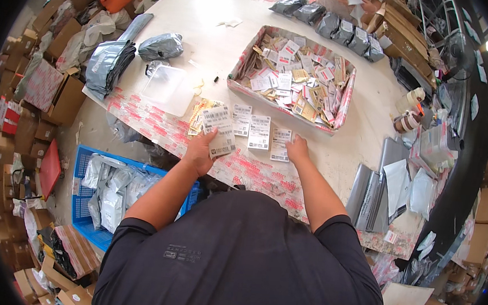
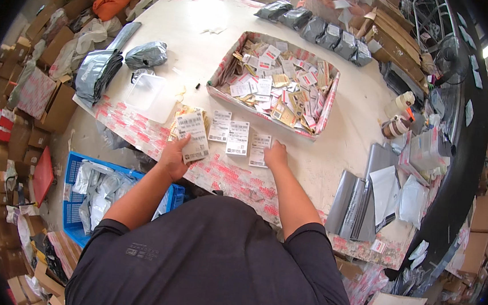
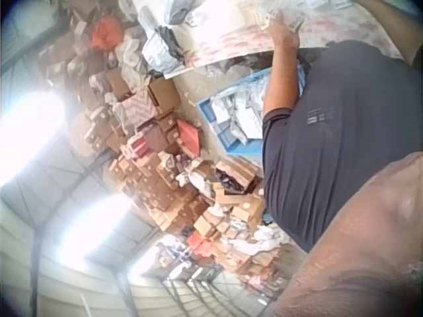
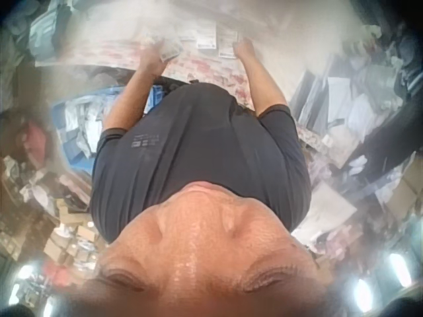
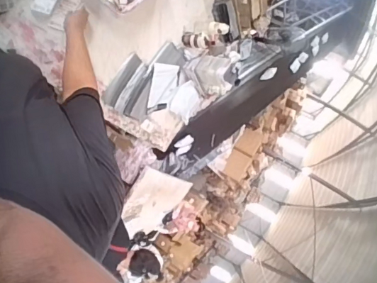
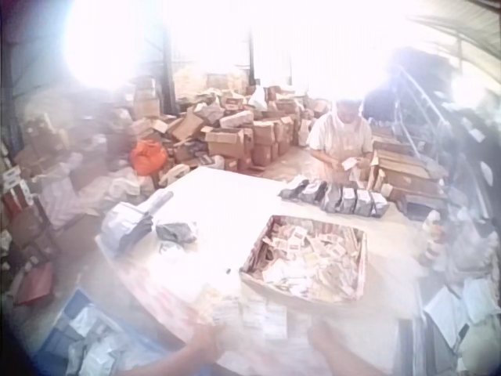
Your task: The person handles a roll of shipping labels, tears individual labels from the roll, and organizes them on a table. They also move a blue crate filled with small silver packages.
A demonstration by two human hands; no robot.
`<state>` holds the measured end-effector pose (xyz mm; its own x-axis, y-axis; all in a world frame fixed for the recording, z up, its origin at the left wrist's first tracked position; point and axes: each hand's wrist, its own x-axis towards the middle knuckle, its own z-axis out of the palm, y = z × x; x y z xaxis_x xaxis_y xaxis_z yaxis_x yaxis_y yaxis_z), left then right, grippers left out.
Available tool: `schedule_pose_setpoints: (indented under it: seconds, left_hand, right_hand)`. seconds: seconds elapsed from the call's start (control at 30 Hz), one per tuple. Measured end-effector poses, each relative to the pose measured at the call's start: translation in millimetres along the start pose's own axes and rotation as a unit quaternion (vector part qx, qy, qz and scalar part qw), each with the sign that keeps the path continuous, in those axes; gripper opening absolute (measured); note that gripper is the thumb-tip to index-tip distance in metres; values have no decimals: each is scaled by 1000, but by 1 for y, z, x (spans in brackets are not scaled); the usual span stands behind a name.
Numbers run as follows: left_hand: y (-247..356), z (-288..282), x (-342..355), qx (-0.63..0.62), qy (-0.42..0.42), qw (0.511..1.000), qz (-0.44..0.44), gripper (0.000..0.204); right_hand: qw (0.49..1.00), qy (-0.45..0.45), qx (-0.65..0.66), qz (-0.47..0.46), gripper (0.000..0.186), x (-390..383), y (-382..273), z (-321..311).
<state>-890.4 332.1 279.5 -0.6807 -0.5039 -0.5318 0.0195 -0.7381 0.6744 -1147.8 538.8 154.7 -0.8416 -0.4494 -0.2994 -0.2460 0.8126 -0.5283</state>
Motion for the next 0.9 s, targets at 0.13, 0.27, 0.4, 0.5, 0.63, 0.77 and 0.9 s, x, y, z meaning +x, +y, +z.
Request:
schedule_pose_setpoints:
  seconds: [0.13,0.27,0.4,0.5,0.63,0.77,0.9]
  left_hand:
    - [-14,-4,2,-30,-76,996,-38,47]
    - [-16,14,8,-53,-127,986,-99,51]
    - [-16,33,12,-56,-206,970,-118,56]
    - [-13,45,14,-74,-238,960,-127,57]
    - [-8,56,16,-35,-229,964,-128,61]
    - [0,66,27,-79,-275,953,-102,62]
    - [17,77,31,-112,-286,946,-102,59]
  right_hand:
    - [991,109,-5,-75,56,-30,-10,5]
    - [943,-49,301,-136,59,-58,-66,-8]
    - [936,-62,280,-202,49,-108,-116,-32]
    - [918,-63,345,-183,42,-110,-111,-40]
    - [905,-18,396,-156,30,-106,-87,-31]
    - [835,-85,534,-103,25,-114,-74,-29]
    - [680,-254,683,80,26,-146,-99,-69]
